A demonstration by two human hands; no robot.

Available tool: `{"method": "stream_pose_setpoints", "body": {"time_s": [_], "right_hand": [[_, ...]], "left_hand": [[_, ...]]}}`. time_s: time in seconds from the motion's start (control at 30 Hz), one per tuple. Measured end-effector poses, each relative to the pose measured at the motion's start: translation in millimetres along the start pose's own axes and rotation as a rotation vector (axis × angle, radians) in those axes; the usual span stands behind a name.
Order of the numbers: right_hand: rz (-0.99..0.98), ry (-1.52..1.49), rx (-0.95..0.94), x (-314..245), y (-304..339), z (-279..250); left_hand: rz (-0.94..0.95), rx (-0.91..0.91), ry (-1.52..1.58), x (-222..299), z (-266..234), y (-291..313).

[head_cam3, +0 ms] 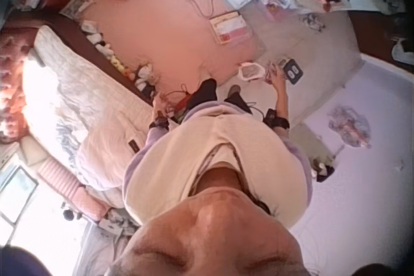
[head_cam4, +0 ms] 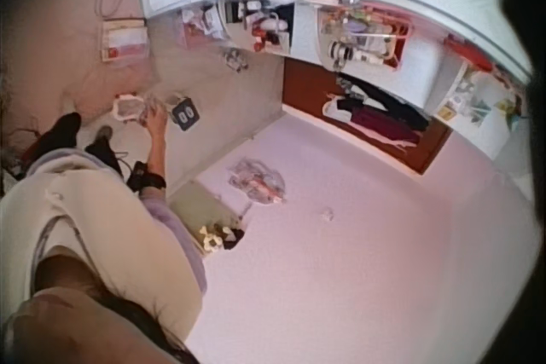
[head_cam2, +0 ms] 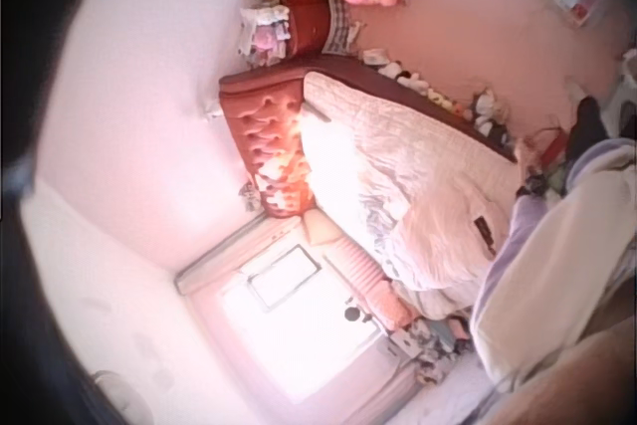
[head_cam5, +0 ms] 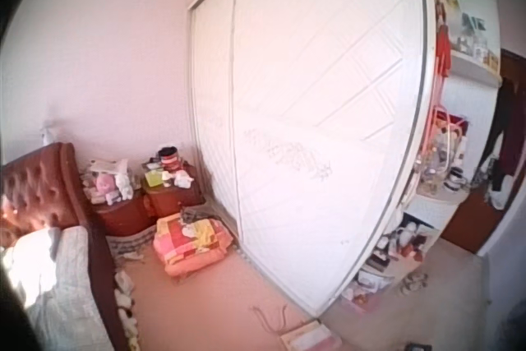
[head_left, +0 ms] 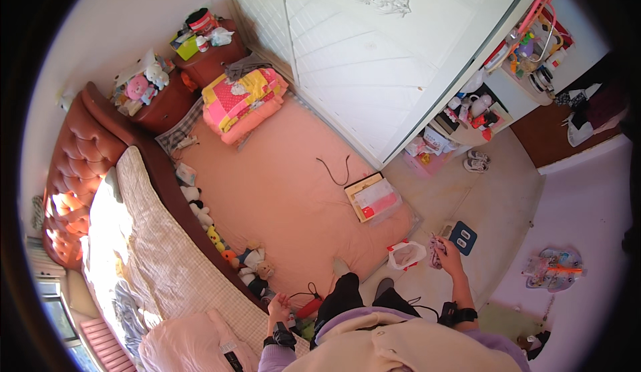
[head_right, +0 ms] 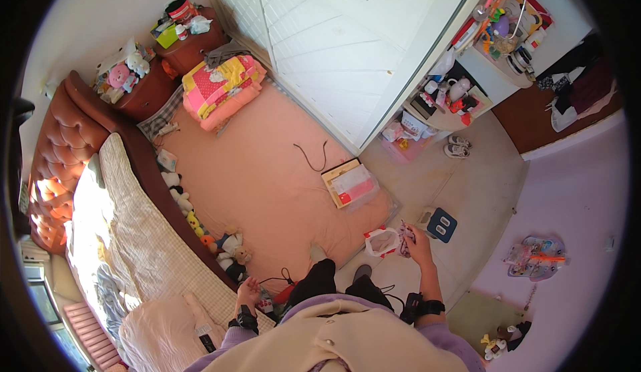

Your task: The person wipes a green mat and surrounding floor with a cloth, then moves a plastic bag and hangers to continue cleaning. They wipe the bed surface and pick up small debris, placing it into a plastic bag.

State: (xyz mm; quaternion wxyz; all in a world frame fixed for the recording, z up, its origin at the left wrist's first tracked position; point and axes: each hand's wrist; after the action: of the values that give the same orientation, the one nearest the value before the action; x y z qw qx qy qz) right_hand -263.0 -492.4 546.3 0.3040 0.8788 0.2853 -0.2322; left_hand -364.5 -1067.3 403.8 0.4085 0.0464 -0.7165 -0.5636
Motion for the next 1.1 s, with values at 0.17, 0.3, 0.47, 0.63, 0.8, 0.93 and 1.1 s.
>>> {"method": "stream_pose_setpoints", "body": {"time_s": [0.17, 0.3, 0.47, 0.63, 0.8, 0.93, 1.1], "right_hand": [[0.049, -0.027, -0.031, 13.3, 1.4, 13.9], [-0.001, -0.036, -0.086, 22.3, -4.0, 29.5], [0.064, -0.136, -0.107, 34.8, -8.8, 38.1], [0.097, -0.105, -0.111, 42.7, -3.7, 32.2], [0.137, -0.068, -0.039, 42.2, 6.4, 18.8], [0.166, -0.035, -0.010, 48.2, 18.8, 13.9], [0.236, -0.116, -0.039, 54.3, 35.2, 18.4]], "left_hand": [[0.069, -0.116, -0.086, 1.1, 6.2, -2.5], [0.114, -0.125, -0.065, 7.7, 6.7, 7.3], [0.079, -0.078, -0.173, 12.6, -10.2, 12.1], [0.099, -0.064, -0.166, 10.7, -15.1, 11.3], [0.022, -0.042, -0.214, 7.0, 4.3, 5.8], [0.046, -0.151, -0.239, 8.8, 30.9, -10.6], [0.083, -0.287, -0.300, 21.5, 63.8, -19.4]]}}
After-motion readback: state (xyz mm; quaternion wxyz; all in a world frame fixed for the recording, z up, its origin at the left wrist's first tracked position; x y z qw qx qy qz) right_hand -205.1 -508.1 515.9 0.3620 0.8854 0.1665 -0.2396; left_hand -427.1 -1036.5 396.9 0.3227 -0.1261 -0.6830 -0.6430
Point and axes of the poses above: each hand's wrist, its own y-axis away from the middle knuckle, its own z-axis out of the palm, x = y × z, and after that the axes turned 15 degrees about z, right-handed
